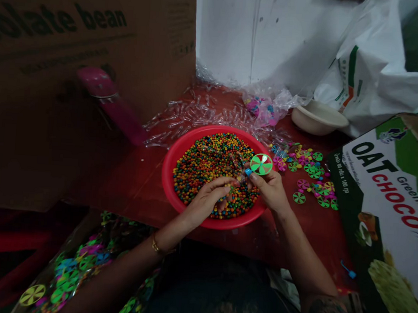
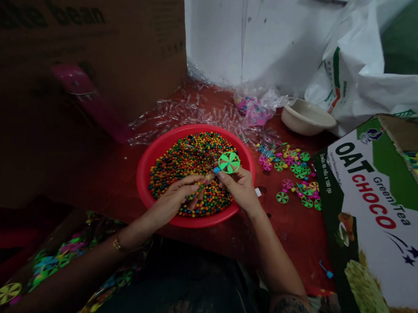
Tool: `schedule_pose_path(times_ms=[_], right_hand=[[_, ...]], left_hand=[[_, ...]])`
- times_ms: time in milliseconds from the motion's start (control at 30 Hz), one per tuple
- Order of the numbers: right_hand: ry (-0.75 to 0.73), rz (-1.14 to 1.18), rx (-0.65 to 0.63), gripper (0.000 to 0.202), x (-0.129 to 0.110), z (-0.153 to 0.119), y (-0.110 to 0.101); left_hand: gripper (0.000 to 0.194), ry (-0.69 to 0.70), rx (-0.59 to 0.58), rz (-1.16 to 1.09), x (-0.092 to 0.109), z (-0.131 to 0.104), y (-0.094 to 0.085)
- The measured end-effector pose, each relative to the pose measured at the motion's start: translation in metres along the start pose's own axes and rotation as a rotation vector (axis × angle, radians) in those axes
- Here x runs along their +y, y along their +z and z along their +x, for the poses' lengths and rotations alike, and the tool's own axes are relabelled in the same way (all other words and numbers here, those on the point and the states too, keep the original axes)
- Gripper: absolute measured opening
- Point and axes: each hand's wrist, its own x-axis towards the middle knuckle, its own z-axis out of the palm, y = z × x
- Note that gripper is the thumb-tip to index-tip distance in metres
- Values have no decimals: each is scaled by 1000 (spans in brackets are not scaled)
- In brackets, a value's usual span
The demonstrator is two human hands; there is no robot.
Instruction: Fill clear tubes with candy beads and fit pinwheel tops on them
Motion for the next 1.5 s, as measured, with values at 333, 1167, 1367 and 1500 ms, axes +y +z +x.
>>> schedule_pose_path(times_ms=[333, 1167, 1367, 1500], right_hand=[[-100, -111, -138, 14, -1, -7, -3], [-208, -289, 285, 36, -2, -9, 22], [-328, -206, 93, 43, -28, -21, 31], [-350, -266, 134, 42, -18, -16, 28]], left_hand=[[34, -3, -58, -20, -9, -6, 0], [38, 345, 201, 978, 5, -11, 8], [52, 31, -507, 403, 10, -15, 3], [30, 309, 4, 996, 15, -15, 21]])
